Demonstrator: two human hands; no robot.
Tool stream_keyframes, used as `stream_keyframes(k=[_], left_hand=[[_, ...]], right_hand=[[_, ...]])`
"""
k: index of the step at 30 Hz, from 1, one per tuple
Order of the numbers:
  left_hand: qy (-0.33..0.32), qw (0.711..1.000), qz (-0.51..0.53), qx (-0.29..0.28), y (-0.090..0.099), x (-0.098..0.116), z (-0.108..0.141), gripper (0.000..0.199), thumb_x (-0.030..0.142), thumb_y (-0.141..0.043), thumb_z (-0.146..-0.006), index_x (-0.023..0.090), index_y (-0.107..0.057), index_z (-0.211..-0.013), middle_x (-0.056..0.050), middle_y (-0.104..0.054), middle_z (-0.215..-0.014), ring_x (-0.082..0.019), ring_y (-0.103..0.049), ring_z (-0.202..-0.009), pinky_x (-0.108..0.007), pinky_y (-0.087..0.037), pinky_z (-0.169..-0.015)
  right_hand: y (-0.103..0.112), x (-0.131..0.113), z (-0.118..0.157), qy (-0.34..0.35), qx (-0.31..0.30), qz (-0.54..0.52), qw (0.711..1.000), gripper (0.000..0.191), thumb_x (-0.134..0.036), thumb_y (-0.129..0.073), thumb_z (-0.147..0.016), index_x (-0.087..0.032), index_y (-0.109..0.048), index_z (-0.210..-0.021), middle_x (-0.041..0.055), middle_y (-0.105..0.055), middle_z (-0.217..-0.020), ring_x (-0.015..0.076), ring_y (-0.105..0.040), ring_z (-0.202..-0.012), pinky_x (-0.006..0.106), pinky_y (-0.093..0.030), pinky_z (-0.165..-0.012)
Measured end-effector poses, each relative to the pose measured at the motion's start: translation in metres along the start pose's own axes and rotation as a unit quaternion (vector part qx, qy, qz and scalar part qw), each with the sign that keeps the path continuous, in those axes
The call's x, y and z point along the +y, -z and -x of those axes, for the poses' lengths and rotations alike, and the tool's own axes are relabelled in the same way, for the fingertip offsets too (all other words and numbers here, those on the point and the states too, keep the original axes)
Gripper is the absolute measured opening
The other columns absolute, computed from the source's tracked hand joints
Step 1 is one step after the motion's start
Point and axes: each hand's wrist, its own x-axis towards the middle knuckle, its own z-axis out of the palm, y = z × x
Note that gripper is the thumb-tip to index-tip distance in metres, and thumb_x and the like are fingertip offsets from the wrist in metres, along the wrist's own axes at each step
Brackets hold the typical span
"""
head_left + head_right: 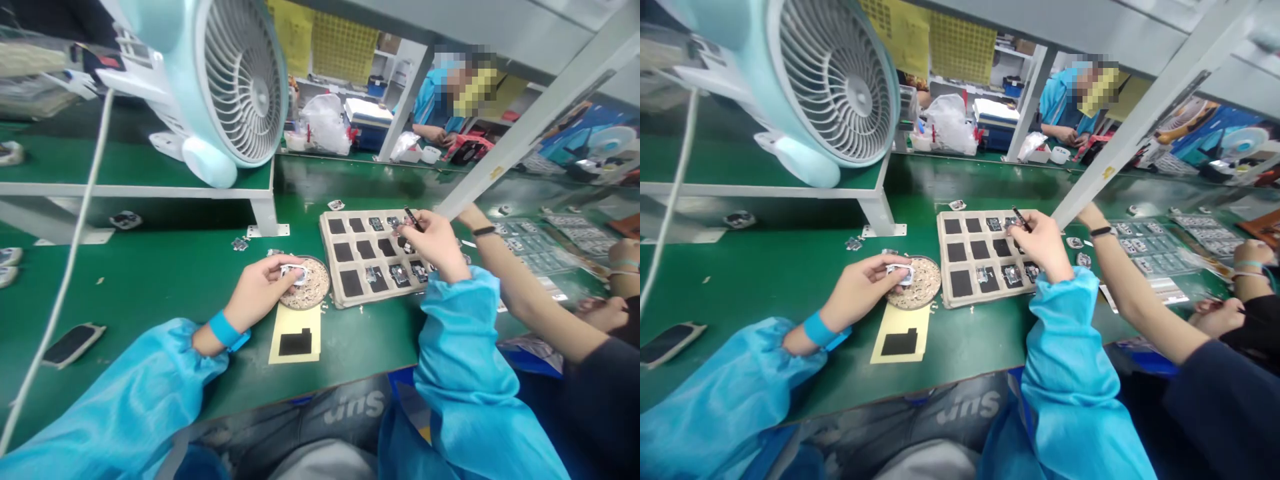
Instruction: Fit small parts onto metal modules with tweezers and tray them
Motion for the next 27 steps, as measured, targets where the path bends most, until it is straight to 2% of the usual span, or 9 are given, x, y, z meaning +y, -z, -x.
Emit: stream_keyframes(k=[4, 8, 11, 13, 15, 17, 21, 23, 27], left_hand=[[0.013, 1.000, 0.015, 0.003, -0.002, 0.000, 0.001, 0.036, 0.042, -0.082, -0.080, 0.015, -0.075, -0.104, -0.007, -0.076, -0.083, -0.014, -0.069, -0.059, -0.024, -0.058, -0.056], [0.049, 0.997, 0.055, 0.005, -0.002, 0.005, 0.002, 0.033, 0.040, -0.082, -0.079, 0.014, -0.075, -0.097, -0.006, -0.074, -0.078, -0.012, -0.064, -0.055, -0.022, -0.053, -0.052], [0.068, 0.992, 0.108, 0.000, -0.001, 0.009, 0.004, 0.032, 0.041, -0.076, -0.084, 0.013, -0.075, -0.100, -0.007, -0.074, -0.082, -0.011, -0.062, -0.055, -0.021, -0.048, -0.049], [0.051, 0.990, 0.133, -0.008, 0.000, 0.011, 0.005, 0.031, 0.037, -0.070, -0.087, 0.013, -0.076, -0.107, -0.007, -0.075, -0.088, -0.010, -0.060, -0.056, -0.020, -0.044, -0.048], [0.025, 0.988, 0.150, -0.019, 0.001, 0.012, 0.007, 0.034, 0.029, -0.068, -0.086, 0.013, -0.075, -0.115, -0.008, -0.076, -0.096, -0.010, -0.060, -0.060, -0.020, -0.043, -0.051], [0.004, 0.986, 0.164, -0.034, 0.000, 0.013, 0.009, 0.041, 0.021, -0.069, -0.081, 0.013, -0.072, -0.122, -0.010, -0.076, -0.107, -0.013, -0.066, -0.072, -0.021, -0.048, -0.058], [-0.017, 0.982, 0.179, -0.058, -0.004, 0.012, 0.014, 0.055, 0.012, -0.068, -0.074, 0.013, -0.067, -0.130, -0.012, -0.073, -0.124, -0.024, -0.070, -0.108, -0.029, -0.056, -0.086], [-0.019, 0.981, 0.181, -0.068, -0.006, 0.012, 0.016, 0.060, 0.009, -0.066, -0.073, 0.013, -0.065, -0.133, -0.012, -0.074, -0.123, -0.026, -0.070, -0.111, -0.035, -0.056, -0.094], [-0.029, 0.981, 0.177, -0.073, -0.008, 0.009, 0.018, 0.062, 0.006, -0.063, -0.072, 0.013, -0.064, -0.134, -0.012, -0.074, -0.122, -0.026, -0.072, -0.108, -0.038, -0.057, -0.096]], right_hand=[[-0.033, -0.039, 0.027, 0.066, -0.122, -0.205, 0.969, 0.021, -0.033, -0.074, -0.083, -0.017, -0.071, -0.097, 0.0045, -0.078, -0.080, 0.0207, -0.075, -0.075, 0.034, -0.059, -0.074], [-0.055, -0.073, 0.057, 0.113, -0.230, -0.224, 0.940, 0.020, -0.032, -0.070, -0.090, -0.019, -0.077, -0.103, 0.0046, -0.079, -0.085, 0.0205, -0.076, -0.079, 0.037, -0.062, -0.080], [-0.064, -0.083, 0.070, 0.134, -0.274, -0.224, 0.926, 0.020, -0.032, -0.066, -0.093, -0.021, -0.077, -0.106, 0.0052, -0.080, -0.101, 0.0228, -0.075, -0.097, 0.039, -0.061, -0.091], [-0.072, -0.082, 0.075, 0.118, -0.303, -0.241, 0.915, 0.026, -0.033, -0.066, -0.094, -0.023, -0.073, -0.117, 0.0048, -0.078, -0.109, 0.0221, -0.074, -0.100, 0.037, -0.061, -0.089], [-0.082, -0.080, 0.079, 0.074, -0.312, -0.278, 0.906, 0.029, -0.034, -0.069, -0.092, -0.024, -0.066, -0.119, 0.0035, -0.078, -0.105, 0.0193, -0.075, -0.091, 0.032, -0.062, -0.079], [-0.092, -0.078, 0.083, 0.028, -0.300, -0.320, 0.898, 0.026, -0.034, -0.073, -0.090, -0.024, -0.060, -0.110, 0.0009, -0.078, -0.092, 0.0166, -0.074, -0.078, 0.028, -0.059, -0.068], [-0.106, -0.078, 0.089, -0.008, -0.273, -0.359, 0.893, 0.024, -0.036, -0.073, -0.091, -0.024, -0.053, -0.098, -0.0021, -0.077, -0.078, 0.0159, -0.074, -0.070, 0.026, -0.056, -0.063], [-0.108, -0.078, 0.091, -0.007, -0.259, -0.362, 0.895, 0.024, -0.036, -0.073, -0.091, -0.024, -0.053, -0.097, -0.0020, -0.077, -0.079, 0.0166, -0.075, -0.072, 0.027, -0.057, -0.065], [-0.108, -0.077, 0.090, -0.001, -0.251, -0.346, 0.904, 0.022, -0.036, -0.072, -0.092, -0.024, -0.054, -0.096, -0.0017, -0.077, -0.078, 0.0177, -0.076, -0.075, 0.028, -0.056, -0.066]])
